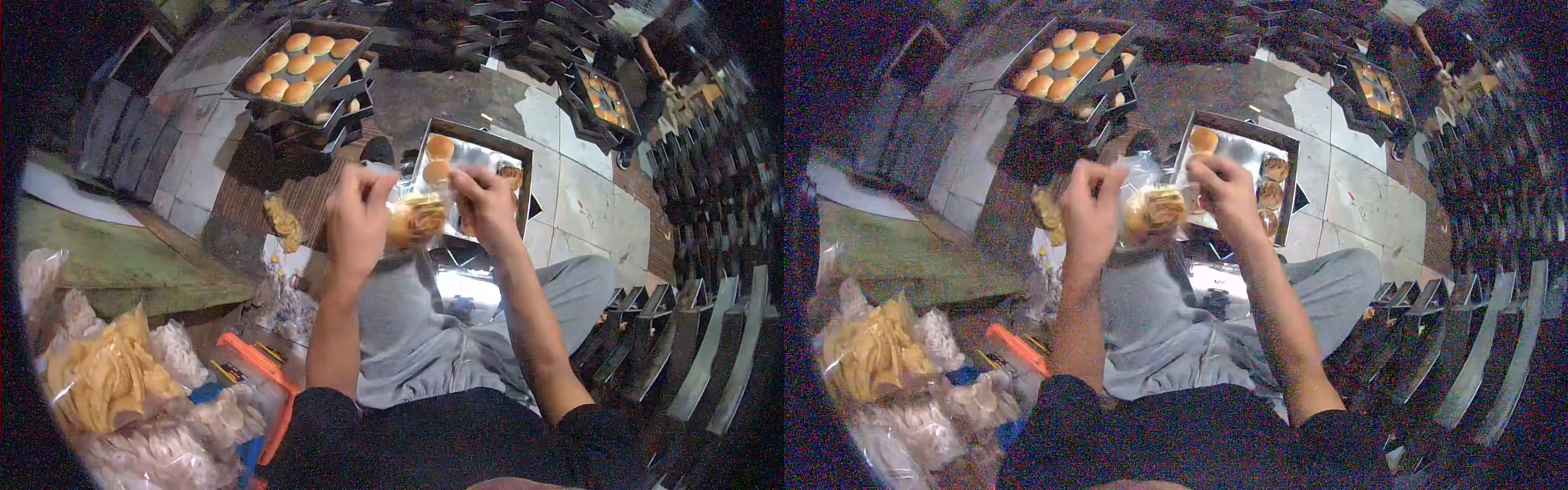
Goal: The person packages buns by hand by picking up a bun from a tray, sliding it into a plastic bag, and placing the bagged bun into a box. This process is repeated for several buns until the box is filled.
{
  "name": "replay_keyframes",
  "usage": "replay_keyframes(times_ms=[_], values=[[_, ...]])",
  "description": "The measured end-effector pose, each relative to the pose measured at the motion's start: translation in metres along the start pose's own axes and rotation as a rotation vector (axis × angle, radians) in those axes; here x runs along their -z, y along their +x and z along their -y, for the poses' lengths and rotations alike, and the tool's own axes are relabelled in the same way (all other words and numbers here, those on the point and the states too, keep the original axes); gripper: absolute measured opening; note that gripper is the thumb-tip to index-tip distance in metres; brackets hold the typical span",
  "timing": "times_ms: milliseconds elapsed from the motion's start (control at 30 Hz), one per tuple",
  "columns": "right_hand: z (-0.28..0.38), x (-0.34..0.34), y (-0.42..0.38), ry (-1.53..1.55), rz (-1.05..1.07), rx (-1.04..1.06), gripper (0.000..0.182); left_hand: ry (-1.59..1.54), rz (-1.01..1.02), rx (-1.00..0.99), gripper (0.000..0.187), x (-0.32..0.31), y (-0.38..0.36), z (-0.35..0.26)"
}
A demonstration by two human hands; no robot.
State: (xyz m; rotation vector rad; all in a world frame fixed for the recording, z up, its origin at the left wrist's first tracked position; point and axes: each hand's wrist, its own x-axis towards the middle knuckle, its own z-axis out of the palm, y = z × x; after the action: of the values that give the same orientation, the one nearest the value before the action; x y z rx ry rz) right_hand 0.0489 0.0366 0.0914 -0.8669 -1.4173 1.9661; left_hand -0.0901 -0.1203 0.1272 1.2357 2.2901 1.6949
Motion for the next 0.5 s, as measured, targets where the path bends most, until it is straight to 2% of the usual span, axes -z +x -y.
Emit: replay_keyframes(times_ms=[67, 100, 133, 167, 233, 300, 367, 433, 500], values=[[-0.04, 0.019, -0.007, -0.166, 0.05, 0.012, 0.023, -0.018, -0.006, 0.005, 0.024, 0.01, -0.023, 0.015], [-0.051, 0.02, -0.022, -0.23, 0.082, 0.049, 0.022, -0.042, 0.024, 0.158, 0.024, 0.013, -0.042, 0.021], [-0.071, 0.02, -0.032, -0.08, 0.081, -0.067, 0.02, -0.067, 0.056, 0.312, 0.024, 0.015, -0.053, 0.026], [-0.085, 0.021, -0.038, 0.07, 0.072, -0.186, 0.019, -0.066, 0.058, 0.317, 0.024, 0.016, -0.057, 0.03], [-0.077, 0.016, -0.041, 0.132, 0.082, -0.189, 0.018, -0.071, 0.049, 0.425, 0.024, 0.017, -0.057, 0.032], [-0.048, 0.011, -0.041, 0.143, 0.008, -0.074, 0.022, -0.129, 0.029, 0.463, 0.023, 0.021, -0.043, 0.016], [-0.01, 0.003, -0.03, 0.078, -0.024, 0.03, 0.022, -0.117, -0.023, 0.208, 0.021, 0.022, -0.021, -0.002], [0.015, -0.002, -0.017, -0.058, 0.071, -0.017, 0.023, -0.113, -0.011, 0.112, 0.021, 0.007, -0.006, 0.011], [-0.01, -0.002, 0.009, -0.082, 0.093, 0.019, 0.023, 0.064, 0.073, -0.023, 0.019, -0.008, 0.002, 0.018]])
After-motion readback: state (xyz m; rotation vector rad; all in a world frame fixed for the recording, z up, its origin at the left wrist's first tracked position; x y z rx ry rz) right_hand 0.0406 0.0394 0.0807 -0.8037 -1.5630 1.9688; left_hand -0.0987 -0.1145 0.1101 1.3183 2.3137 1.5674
